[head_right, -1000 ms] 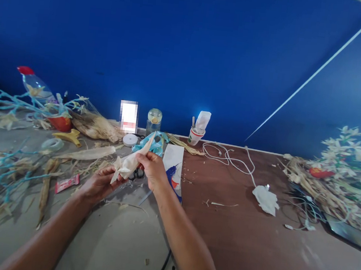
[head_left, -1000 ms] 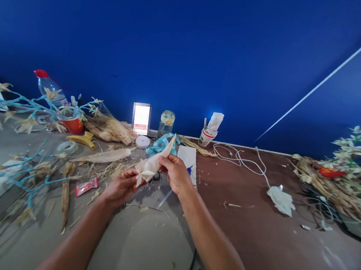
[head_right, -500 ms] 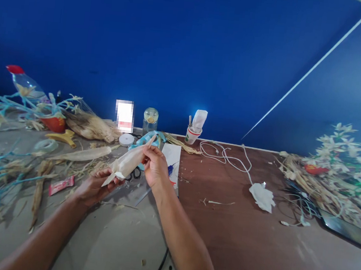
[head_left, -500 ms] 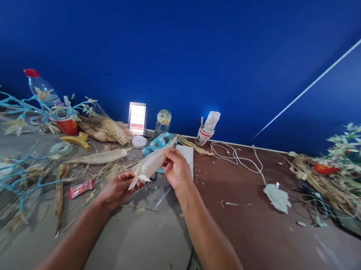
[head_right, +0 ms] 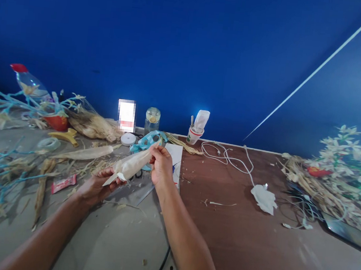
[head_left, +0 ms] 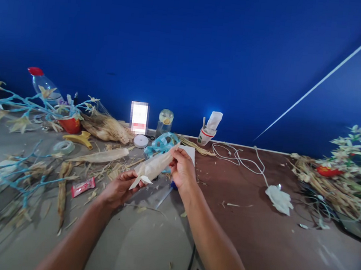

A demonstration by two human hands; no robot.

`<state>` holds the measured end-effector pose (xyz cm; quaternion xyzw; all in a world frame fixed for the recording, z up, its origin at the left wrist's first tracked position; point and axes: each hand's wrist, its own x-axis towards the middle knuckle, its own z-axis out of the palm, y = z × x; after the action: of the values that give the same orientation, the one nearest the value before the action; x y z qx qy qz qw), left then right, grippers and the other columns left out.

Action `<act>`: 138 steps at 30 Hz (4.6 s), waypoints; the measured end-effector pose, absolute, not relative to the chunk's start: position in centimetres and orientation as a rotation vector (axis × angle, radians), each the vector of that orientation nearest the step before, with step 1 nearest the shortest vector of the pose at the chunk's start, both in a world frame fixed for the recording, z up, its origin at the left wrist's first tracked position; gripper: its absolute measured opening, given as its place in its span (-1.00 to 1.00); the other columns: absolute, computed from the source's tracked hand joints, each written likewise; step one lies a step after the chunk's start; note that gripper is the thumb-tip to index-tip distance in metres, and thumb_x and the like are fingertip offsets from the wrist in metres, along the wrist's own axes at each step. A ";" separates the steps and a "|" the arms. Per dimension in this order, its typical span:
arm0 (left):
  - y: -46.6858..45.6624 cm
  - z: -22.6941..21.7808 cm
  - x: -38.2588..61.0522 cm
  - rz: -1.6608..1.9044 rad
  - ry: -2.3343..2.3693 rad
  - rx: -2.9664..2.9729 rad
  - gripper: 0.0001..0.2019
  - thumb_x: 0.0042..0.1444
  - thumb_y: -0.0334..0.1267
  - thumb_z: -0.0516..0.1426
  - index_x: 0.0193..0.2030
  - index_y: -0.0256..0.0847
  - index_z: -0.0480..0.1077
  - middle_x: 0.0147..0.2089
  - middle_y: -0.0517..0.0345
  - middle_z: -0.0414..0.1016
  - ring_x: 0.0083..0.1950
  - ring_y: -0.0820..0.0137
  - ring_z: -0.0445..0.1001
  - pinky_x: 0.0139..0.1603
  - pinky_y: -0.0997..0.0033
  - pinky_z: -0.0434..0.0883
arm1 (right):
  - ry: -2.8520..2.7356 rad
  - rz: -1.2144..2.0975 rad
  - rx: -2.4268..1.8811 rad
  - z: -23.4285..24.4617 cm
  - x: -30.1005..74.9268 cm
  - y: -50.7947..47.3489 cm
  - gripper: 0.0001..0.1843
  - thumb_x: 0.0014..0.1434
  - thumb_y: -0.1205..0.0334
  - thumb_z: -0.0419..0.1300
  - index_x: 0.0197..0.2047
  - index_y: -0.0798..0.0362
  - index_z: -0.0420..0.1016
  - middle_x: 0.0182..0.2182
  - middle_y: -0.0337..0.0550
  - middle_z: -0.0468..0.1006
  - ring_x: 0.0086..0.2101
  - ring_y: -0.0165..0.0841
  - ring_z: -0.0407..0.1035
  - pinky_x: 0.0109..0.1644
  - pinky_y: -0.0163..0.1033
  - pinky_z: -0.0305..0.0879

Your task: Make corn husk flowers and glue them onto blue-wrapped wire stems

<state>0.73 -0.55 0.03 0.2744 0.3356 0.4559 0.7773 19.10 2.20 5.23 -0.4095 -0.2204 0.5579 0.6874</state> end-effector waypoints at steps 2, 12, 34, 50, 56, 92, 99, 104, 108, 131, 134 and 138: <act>-0.6 0.2 0.8 0.970 0.725 0.600 -0.84 -0.29 -0.41 0.37 -0.54 -0.34 0.48 -0.55 0.07 0.51 -0.50 0.45 0.48 -0.51 0.62 0.37 | -0.475 1.264 -0.898 5.2 19.1 2.2 -0.79 -0.33 0.28 0.30 -0.53 0.07 0.40 -0.70 -0.42 0.30 -0.67 -0.58 0.05 -0.61 -0.42 -0.05; -0.3 -0.5 0.4 0.969 0.694 0.657 -0.86 -0.25 -0.39 0.35 -0.53 -0.34 0.48 -0.55 0.10 0.48 -0.54 0.52 0.41 -0.56 0.65 0.30 | -0.435 1.278 -0.851 5.5 19.7 2.4 -0.78 -0.31 0.32 0.33 -0.52 0.09 0.39 -0.76 -0.49 0.18 -0.70 -0.63 0.02 -0.60 -0.44 0.00; -0.4 0.3 0.8 1.002 0.708 0.597 -0.83 -0.29 -0.45 0.36 -0.52 -0.34 0.46 -0.55 0.11 0.48 -0.57 0.52 0.40 -0.39 0.50 0.44 | -0.669 0.991 -0.999 4.8 20.5 2.8 -0.79 -0.17 0.18 0.29 -0.50 0.12 0.40 -0.67 -0.43 0.25 -0.68 -0.62 -0.03 -0.62 -0.41 -0.16; -0.1 0.6 0.5 1.111 0.638 0.590 -0.84 -0.24 -0.47 0.33 -0.54 -0.30 0.43 -0.56 0.20 0.42 -0.56 0.56 0.34 -0.39 0.49 0.46 | -0.619 0.784 -1.170 4.4 23.3 3.9 -0.80 -0.10 0.14 0.18 -0.42 0.08 0.35 -0.68 -0.45 0.20 -0.69 -0.57 0.00 -0.60 -0.39 -0.08; 0.0 0.7 0.3 1.200 0.622 0.545 -0.81 -0.27 -0.49 0.34 -0.52 -0.28 0.41 -0.50 0.20 0.48 -0.56 0.56 0.37 -0.22 0.31 0.50 | -1.089 0.792 -1.372 4.4 23.6 3.7 -0.81 -0.06 0.15 0.15 -0.41 0.10 0.43 -0.61 -0.34 0.35 -0.61 -0.51 0.15 -0.52 -0.38 0.07; 0.1 0.4 0.1 1.234 0.537 0.591 -0.84 -0.23 -0.44 0.34 -0.51 -0.28 0.43 -0.54 0.23 0.44 -0.55 0.55 0.36 -0.19 0.35 0.44 | -1.201 1.709 -1.338 1.5 19.8 0.4 -0.49 -0.25 0.07 0.38 -0.20 0.12 0.48 -0.56 -0.27 0.49 -0.57 -0.47 0.33 -0.51 -0.39 0.18; -0.3 0.8 0.3 1.219 0.550 0.619 -0.85 -0.21 -0.42 0.33 -0.51 -0.26 0.43 -0.56 0.27 0.44 -0.60 0.58 0.31 -0.17 0.31 0.44 | -1.013 1.979 -1.109 2.6 21.2 -0.2 -0.59 -0.37 0.23 0.44 -0.41 0.18 0.44 -0.54 -0.14 0.54 -0.66 -0.58 0.19 -0.67 -0.50 -0.28; -0.3 1.4 0.4 1.246 0.604 0.584 -0.81 -0.27 -0.45 0.35 -0.54 -0.28 0.40 -0.60 0.29 0.42 -0.64 0.61 0.27 -0.20 0.32 0.46 | -0.908 1.939 -1.068 3.5 21.5 -1.1 -0.45 -0.28 0.22 0.41 -0.14 0.09 0.44 -0.57 -0.25 0.49 -0.69 -0.63 0.07 -0.63 -0.50 -0.26; -0.2 1.5 0.4 1.246 0.636 0.557 -0.79 -0.29 -0.45 0.36 -0.55 -0.29 0.40 -0.55 0.25 0.45 -0.56 0.56 0.36 -0.21 0.36 0.47 | -0.960 1.848 -1.072 4.1 22.4 -2.0 -0.52 -0.15 0.00 0.33 -0.20 0.13 0.50 -0.59 -0.24 0.43 -0.63 -0.58 0.13 -0.63 -0.47 -0.31; -0.1 0.3 0.2 1.138 0.624 0.720 -0.85 -0.18 -0.37 0.33 -0.50 -0.30 0.43 -0.49 0.15 0.47 -0.45 0.47 0.42 -0.42 0.55 0.34 | -1.558 1.531 -1.205 5.9 24.2 -4.5 -0.57 -0.06 0.19 0.30 -0.09 0.14 0.43 -0.42 -0.19 0.51 -0.42 -0.44 0.36 -0.29 -0.33 0.25; -0.1 0.3 0.2 1.124 0.631 0.721 -0.84 -0.20 -0.38 0.33 -0.50 -0.30 0.42 -0.48 0.16 0.48 -0.44 0.48 0.43 -0.40 0.54 0.35 | -1.586 1.531 -1.208 5.7 24.0 -4.2 -0.54 -0.06 0.20 0.30 -0.06 0.16 0.42 -0.39 -0.18 0.51 -0.40 -0.44 0.37 -0.29 -0.34 0.25; -0.1 0.4 0.2 1.108 0.657 0.717 -0.83 -0.22 -0.40 0.34 -0.49 -0.30 0.43 -0.48 0.16 0.49 -0.46 0.48 0.43 -0.43 0.56 0.31 | -1.625 1.527 -1.206 5.4 24.1 -3.9 -0.54 -0.04 0.21 0.28 -0.04 0.16 0.40 -0.36 -0.16 0.52 -0.36 -0.42 0.38 -0.29 -0.35 0.25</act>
<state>0.23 -0.14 0.38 0.3271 0.2996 0.5052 0.7403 24.08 -3.92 5.37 -0.4541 -0.6118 0.5748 0.2986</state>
